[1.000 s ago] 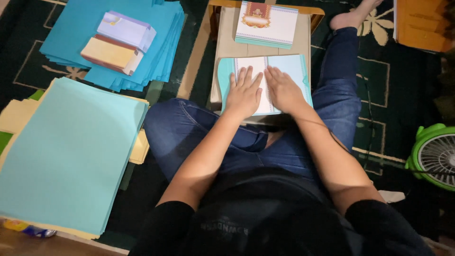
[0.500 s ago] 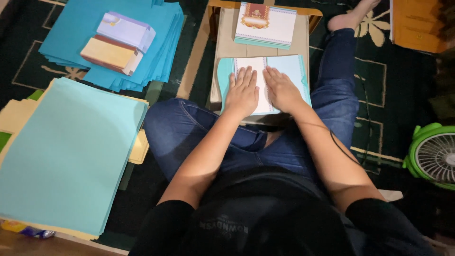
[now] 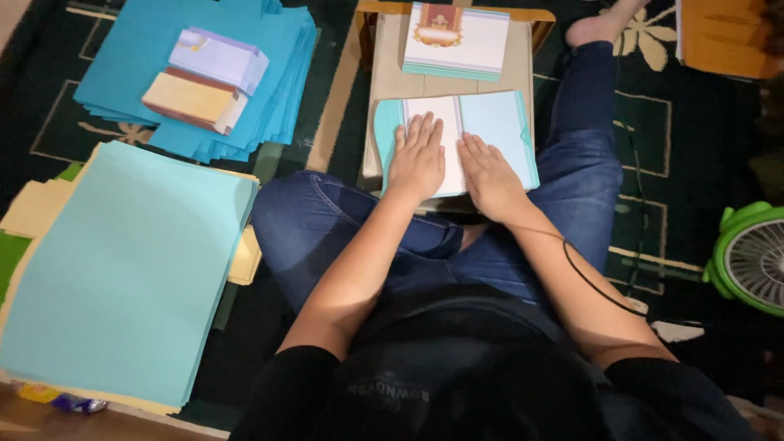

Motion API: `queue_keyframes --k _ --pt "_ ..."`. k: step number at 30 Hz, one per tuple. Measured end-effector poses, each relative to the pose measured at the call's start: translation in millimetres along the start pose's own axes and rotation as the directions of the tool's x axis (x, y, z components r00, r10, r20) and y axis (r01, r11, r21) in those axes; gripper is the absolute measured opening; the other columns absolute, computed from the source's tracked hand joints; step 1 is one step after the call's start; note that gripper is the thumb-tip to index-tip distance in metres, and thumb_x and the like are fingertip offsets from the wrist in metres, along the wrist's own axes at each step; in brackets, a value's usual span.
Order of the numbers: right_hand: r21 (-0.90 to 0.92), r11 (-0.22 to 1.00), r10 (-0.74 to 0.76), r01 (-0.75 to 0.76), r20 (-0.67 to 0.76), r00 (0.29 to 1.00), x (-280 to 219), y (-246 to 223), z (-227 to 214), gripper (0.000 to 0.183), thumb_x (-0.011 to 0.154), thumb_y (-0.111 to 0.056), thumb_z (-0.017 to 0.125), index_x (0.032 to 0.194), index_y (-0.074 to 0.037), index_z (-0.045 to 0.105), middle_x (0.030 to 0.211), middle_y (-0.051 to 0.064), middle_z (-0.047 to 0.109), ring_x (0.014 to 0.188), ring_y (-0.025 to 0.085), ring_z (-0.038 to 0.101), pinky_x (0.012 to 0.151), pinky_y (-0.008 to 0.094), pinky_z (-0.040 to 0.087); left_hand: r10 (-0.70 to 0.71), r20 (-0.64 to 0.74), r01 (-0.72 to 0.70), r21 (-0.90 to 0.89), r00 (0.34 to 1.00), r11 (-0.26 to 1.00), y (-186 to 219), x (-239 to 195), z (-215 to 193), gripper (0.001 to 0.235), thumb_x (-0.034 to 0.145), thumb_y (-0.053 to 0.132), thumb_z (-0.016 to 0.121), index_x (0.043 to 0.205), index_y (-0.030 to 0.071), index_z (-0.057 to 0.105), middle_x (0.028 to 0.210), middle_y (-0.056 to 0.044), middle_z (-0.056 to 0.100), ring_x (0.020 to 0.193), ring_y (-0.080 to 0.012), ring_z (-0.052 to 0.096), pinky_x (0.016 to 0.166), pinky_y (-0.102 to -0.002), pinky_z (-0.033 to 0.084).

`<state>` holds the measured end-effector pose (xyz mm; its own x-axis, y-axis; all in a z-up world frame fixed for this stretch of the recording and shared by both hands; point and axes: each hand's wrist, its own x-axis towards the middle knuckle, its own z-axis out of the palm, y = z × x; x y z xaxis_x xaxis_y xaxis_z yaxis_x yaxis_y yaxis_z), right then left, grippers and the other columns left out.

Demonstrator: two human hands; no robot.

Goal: The person sits on the floor and assembles notebooks by folding light blue cover sheets around white inner pages. They press the folded edges to secure them, then place the completed notebook onto a stack. The person repeats this process with multiple sets of covers and pages.

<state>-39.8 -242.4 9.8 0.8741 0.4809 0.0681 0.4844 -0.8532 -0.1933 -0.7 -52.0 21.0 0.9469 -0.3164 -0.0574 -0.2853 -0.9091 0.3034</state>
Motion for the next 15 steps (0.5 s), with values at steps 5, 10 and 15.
queue_keyframes --k 5,10,15 --pt "0.139 0.99 0.032 -0.014 -0.134 0.991 -11 2 10 0.057 0.106 -0.009 0.04 0.161 0.004 0.031 0.164 0.028 0.031 0.152 0.041 0.029 0.126 0.05 0.021 -0.02 0.092 0.011 0.096 0.996 0.995 13 16 10 0.056 0.11 0.025 0.027 0.165 0.016 0.024 0.173 -0.014 0.013 0.16 -0.0341 0.006 0.128 -0.056 -0.003" --pt "0.531 0.837 0.338 -0.133 -0.31 0.888 -13 15 9 0.053 0.108 -0.002 0.033 0.159 0.007 0.027 0.158 0.038 0.031 0.149 0.048 0.028 0.126 0.054 0.021 0.204 0.266 -0.236 0.093 0.942 0.967 2 52 -4 0.059 0.104 0.016 0.047 0.159 0.037 0.038 0.174 -0.012 0.009 0.161 -0.0347 -0.001 0.129 -0.056 -0.002" --pt "0.696 0.697 0.47 -0.172 -0.262 0.843 -15 18 4 0.057 0.106 0.002 0.035 0.162 -0.001 0.026 0.162 0.031 0.031 0.152 0.044 0.026 0.127 0.052 0.02 0.231 0.423 -0.301 0.107 0.876 0.947 2 73 -28 0.099 0.06 0.023 0.097 0.146 0.044 0.052 0.172 -0.02 0.011 0.16 -0.0396 0.002 0.126 -0.061 0.008"
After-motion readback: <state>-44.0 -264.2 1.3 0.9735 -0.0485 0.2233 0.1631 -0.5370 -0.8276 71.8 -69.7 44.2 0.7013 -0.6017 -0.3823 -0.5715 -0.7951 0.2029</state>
